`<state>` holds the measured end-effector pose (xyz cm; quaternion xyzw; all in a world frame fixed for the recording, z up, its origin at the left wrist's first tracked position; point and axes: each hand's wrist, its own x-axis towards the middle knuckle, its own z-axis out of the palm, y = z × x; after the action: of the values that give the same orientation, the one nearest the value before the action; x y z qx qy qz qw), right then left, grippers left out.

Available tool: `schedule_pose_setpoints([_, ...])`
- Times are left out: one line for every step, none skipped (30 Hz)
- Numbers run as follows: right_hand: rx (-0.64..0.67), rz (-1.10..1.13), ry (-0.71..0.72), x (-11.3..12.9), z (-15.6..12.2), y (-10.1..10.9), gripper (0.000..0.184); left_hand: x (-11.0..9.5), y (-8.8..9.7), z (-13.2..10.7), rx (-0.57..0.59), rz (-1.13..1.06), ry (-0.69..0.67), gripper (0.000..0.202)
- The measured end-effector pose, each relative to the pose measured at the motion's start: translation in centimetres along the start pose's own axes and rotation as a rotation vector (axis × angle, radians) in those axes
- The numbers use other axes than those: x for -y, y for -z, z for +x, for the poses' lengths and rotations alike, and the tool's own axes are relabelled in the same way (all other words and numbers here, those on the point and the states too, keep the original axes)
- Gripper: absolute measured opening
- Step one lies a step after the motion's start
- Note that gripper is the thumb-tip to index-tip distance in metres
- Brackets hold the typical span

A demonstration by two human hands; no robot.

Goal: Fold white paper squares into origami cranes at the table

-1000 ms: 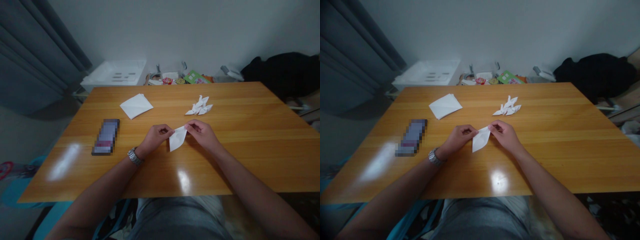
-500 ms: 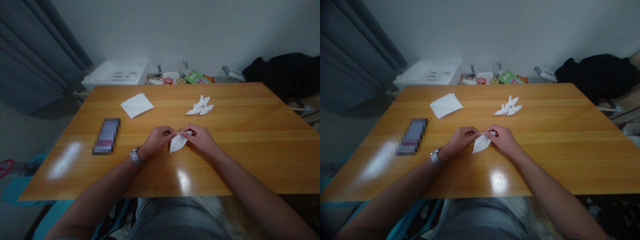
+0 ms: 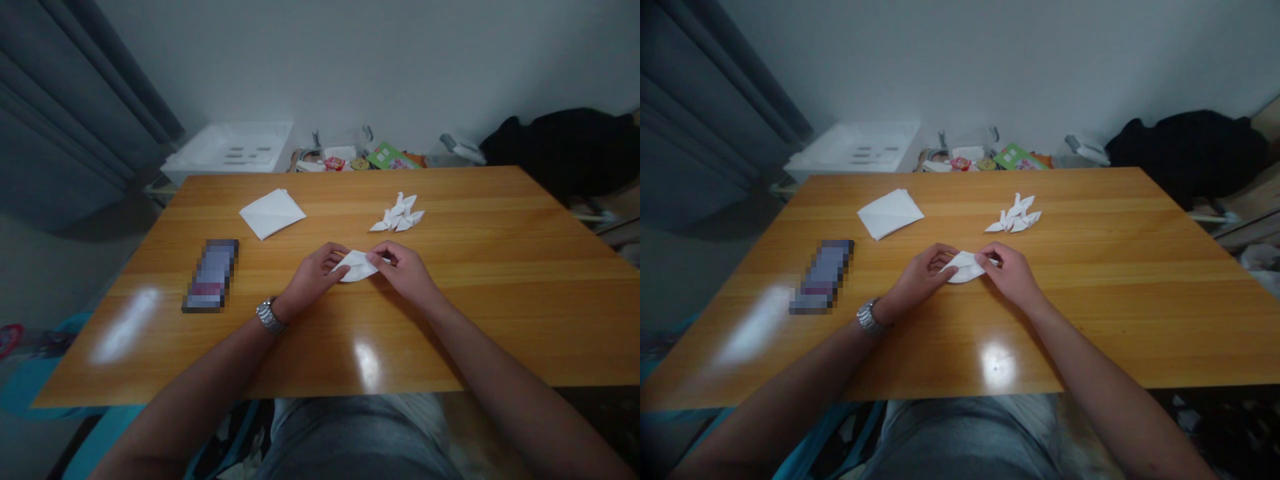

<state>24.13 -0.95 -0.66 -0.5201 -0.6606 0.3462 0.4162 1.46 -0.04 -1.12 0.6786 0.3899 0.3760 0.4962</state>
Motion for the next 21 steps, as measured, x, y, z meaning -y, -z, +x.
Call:
schedule_pose_setpoints([0.014, 0.003, -0.005, 0.0, 0.0, 0.0, 0.024, -0.1, 0.1, 0.0, -0.006, 0.012, -0.007, 0.029])
schedule_pose_setpoints([0.031, 0.009, -0.012, 0.0, 0.0, -0.1, 0.023, -0.1, 0.2, 0.1, -0.011, 0.035, -0.014, 0.028])
schedule_pose_setpoints([0.049, 0.018, -0.020, 0.0, 0.0, -0.1, 0.022, -0.2, 0.3, 0.1, -0.013, 0.064, -0.019, 0.027])
schedule_pose_setpoints([0.068, 0.028, -0.030, 0.0, 0.0, -0.1, 0.021, -0.3, 0.3, 0.0, -0.013, 0.098, -0.025, 0.027])
schedule_pose_setpoints([0.086, 0.038, -0.041, 0.0, 0.0, -0.2, 0.021, -0.4, 0.4, 0.0, -0.013, 0.134, -0.033, 0.027])
schedule_pose_setpoints([0.104, 0.050, -0.056, 0.1, -0.1, -0.3, 0.021, -0.4, 0.5, 0.0, -0.013, 0.171, -0.041, 0.026])
schedule_pose_setpoints([0.124, 0.063, -0.073, 0.1, -0.1, -0.3, 0.022, -0.5, 0.5, -0.1, -0.010, 0.206, -0.049, 0.026])
schedule_pose_setpoints([0.147, 0.080, -0.091, 0.2, -0.2, -0.4, 0.024, -0.5, 0.6, -0.1, -0.005, 0.237, -0.058, 0.026])
schedule_pose_setpoints([0.172, 0.102, -0.110, 0.3, -0.3, -0.5, 0.026, -0.6, 0.6, -0.1, 0.003, 0.262, -0.066, 0.025])
schedule_pose_setpoints([0.199, 0.127, -0.125, 0.4, -0.3, -0.6, 0.027, -0.7, 0.6, -0.2, 0.017, 0.278, -0.074, 0.026])
schedule_pose_setpoints([0.227, 0.151, -0.138, 0.5, -0.4, -0.6, 0.029, -0.8, 0.7, -0.2, 0.034, 0.284, -0.081, 0.026])
schedule_pose_setpoints([0.252, 0.166, -0.147, 0.6, -0.4, -0.6, 0.030, -0.9, 0.7, -0.3, 0.054, 0.283, -0.087, 0.027])
schedule_pose_setpoints([0.274, 0.173, -0.155, 0.7, -0.5, -0.6, 0.031, -1.1, 0.8, -0.3, 0.074, 0.278, -0.092, 0.027])
schedule_pose_setpoints([0.291, 0.173, -0.159, 0.8, -0.5, -0.6, 0.031, -1.3, 0.8, -0.3, 0.093, 0.271, -0.093, 0.028])
schedule_pose_setpoints([0.305, 0.168, -0.162, 1.0, -0.5, -0.5, 0.032, -1.4, 0.9, -0.3, 0.109, 0.262, -0.090, 0.028])
schedule_pose_setpoints([0.315, 0.163, -0.164, 1.1, -0.5, -0.4, 0.032, -1.6, 0.9, -0.3, 0.119, 0.253, -0.085, 0.029])
schedule_pose_setpoints([0.319, 0.161, -0.167, 1.2, -0.5, -0.3, 0.032, -1.7, 0.9, -0.3, 0.121, 0.243, -0.075, 0.029])
schedule_pose_setpoints([0.319, 0.162, -0.171, 1.3, -0.6, -0.3, 0.032, -1.8, 1.0, -0.3, 0.112, 0.234, -0.063, 0.030])
schedule_pose_setpoints([0.315, 0.166, -0.176, 1.3, -0.6, -0.2, 0.032, -1.9, 1.0, -0.2, 0.097, 0.224, -0.048, 0.031])
schedule_pose_setpoints([0.309, 0.172, -0.183, 1.4, -0.6, -0.2, 0.033, -1.9, 1.0, -0.2, 0.079, 0.211, -0.033, 0.031])
schedule_pose_setpoints([0.301, 0.178, -0.188, 1.4, -0.6, -0.2, 0.033, -1.9, 1.0, -0.1, 0.060, 0.193, -0.019, 0.032])
